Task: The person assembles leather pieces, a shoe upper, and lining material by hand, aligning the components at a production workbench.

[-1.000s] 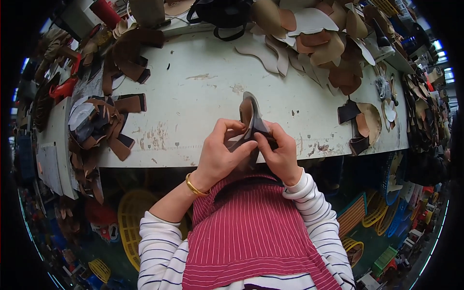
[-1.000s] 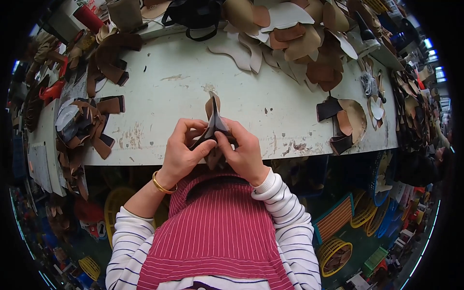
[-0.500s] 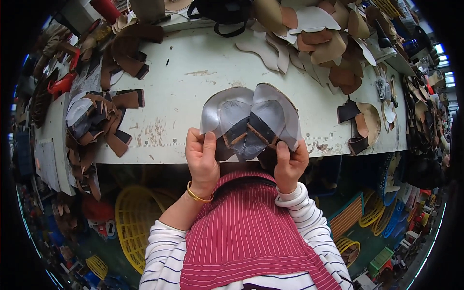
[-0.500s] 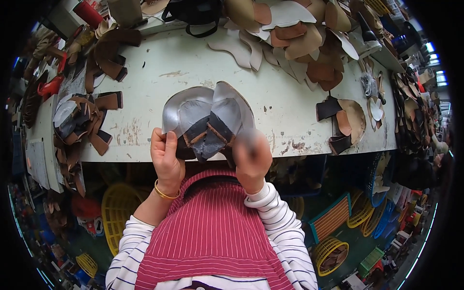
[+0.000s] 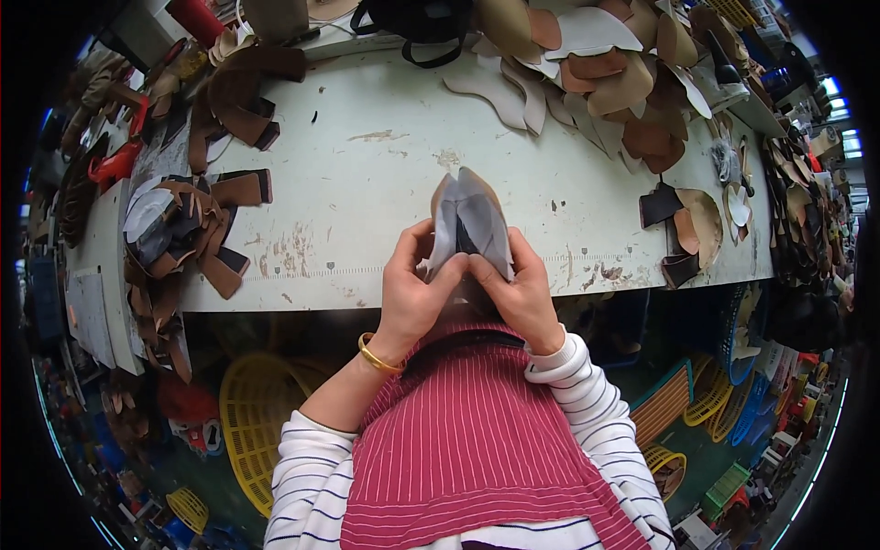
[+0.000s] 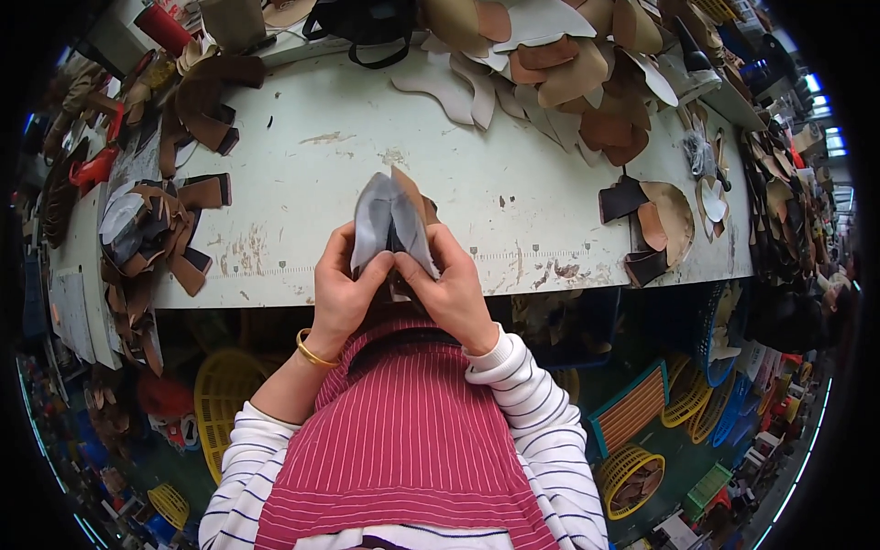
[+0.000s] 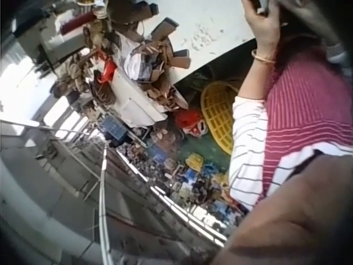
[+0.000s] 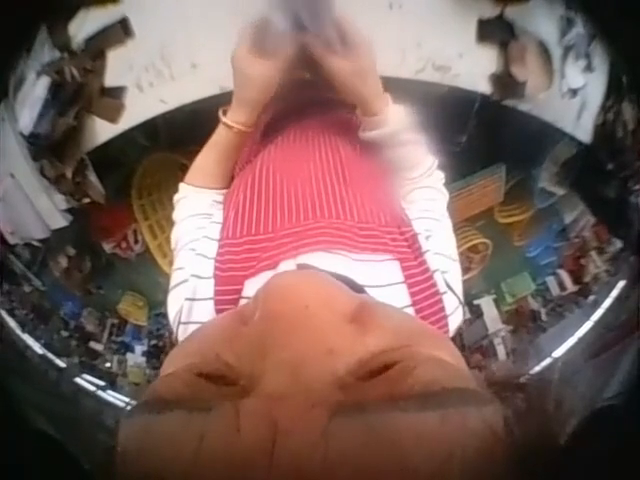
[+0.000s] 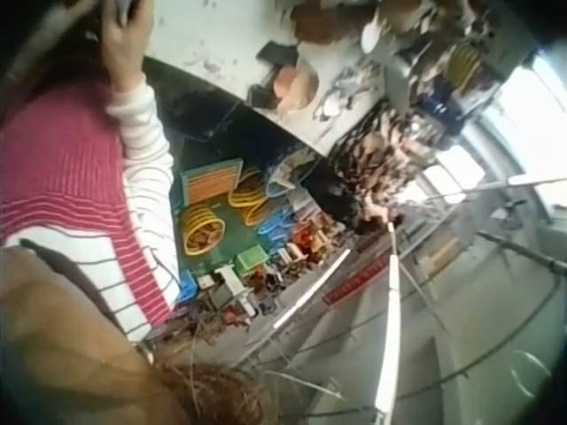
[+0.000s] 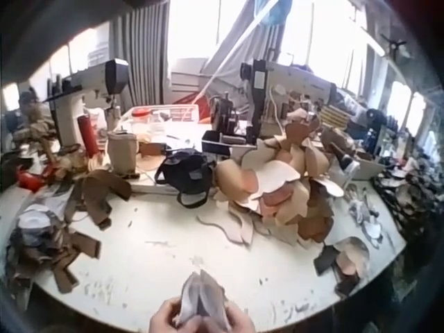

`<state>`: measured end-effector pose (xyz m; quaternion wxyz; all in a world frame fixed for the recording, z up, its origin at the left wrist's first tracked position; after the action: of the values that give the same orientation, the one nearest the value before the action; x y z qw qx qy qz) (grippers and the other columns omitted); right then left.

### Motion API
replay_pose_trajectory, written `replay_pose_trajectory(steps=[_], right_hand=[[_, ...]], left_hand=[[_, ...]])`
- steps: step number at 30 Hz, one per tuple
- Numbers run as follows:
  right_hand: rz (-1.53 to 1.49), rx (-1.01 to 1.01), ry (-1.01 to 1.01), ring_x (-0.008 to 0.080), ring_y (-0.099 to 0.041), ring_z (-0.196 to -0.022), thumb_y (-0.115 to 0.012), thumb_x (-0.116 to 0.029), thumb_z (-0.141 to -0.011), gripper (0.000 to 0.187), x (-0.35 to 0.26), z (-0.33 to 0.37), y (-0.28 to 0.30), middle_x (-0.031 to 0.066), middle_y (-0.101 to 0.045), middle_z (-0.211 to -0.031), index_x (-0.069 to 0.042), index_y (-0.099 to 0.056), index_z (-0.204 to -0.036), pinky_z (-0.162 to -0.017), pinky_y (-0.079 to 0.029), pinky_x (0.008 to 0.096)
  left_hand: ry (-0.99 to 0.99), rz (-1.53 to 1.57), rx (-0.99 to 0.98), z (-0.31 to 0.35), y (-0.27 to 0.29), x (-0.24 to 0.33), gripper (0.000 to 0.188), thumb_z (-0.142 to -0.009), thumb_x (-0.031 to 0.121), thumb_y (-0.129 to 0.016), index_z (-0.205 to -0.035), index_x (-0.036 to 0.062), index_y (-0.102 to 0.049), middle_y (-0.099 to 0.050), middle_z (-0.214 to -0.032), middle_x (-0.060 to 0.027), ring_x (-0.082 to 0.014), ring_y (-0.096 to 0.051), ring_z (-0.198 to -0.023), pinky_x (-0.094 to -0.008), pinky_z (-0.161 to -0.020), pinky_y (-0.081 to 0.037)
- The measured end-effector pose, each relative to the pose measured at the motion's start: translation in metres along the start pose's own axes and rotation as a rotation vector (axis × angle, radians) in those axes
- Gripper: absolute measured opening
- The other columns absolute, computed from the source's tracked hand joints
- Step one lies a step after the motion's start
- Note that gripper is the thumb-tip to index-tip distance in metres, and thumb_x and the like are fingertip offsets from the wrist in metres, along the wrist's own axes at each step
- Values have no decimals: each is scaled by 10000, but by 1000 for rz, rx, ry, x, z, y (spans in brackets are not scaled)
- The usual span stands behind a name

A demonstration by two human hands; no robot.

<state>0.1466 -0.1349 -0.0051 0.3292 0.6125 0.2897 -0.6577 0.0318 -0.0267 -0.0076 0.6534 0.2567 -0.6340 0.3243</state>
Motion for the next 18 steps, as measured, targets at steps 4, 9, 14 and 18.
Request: replay_pose_trajectory(steps=[4, 9, 14, 18], right_hand=[[-7, 227, 149, 119, -554, -828, -624, -62, -963, 238, -3, 6, 11, 40, -628, -936, 27, -578, -1179, -726, -465, 253], [-451, 502, 287, 199, -612, -1026, -571, -56, -975, 325, 12, 13, 75, 119, -601, -1227, 44, -511, -1277, -868, -509, 299], [-39, 419, 130, 149, -585, -1038, -467, 77, -899, 408, 18, 9, 56, 97, -613, -1123, 58, -469, -1306, -892, -479, 273], [-146, 259, 171, 174, -598, -1084, -490, 40, -931, 424, 2, 8, 18, 120, -607, -1197, 43, -446, -1352, -925, -489, 296]], left_hand=[[-118, 65, 238, -17, 28, -14, 212, -1022, 203, -587, -954, 9, -640, -571, -711, 23, -13, -443, -607, -200, -517, -367], [-30, 218, 387, -25, 79, -17, 284, -1066, 248, -469, -956, 29, -612, -537, -741, 9, -46, -487, -536, -194, -438, -411], [-150, -146, -169, -9, 38, -1, 1065, -809, 615, -724, -1531, -2, -241, -428, -1468, -198, -288, -517, -1277, -418, -1076, -401], [-213, -202, -296, 3, -20, 8, 1268, -664, 468, -893, -1554, -17, -130, -387, -1504, -246, -360, -508, -1305, -411, -1035, -450]])
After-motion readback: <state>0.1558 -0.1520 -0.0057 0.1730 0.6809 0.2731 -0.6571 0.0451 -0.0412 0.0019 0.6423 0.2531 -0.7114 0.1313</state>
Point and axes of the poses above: each hand's wrist, its own z-axis away from the middle knuckle, its own y-axis out of the back of the hand, x = y × z, the point moved 1 cm from there along -z, towards the middle knuckle
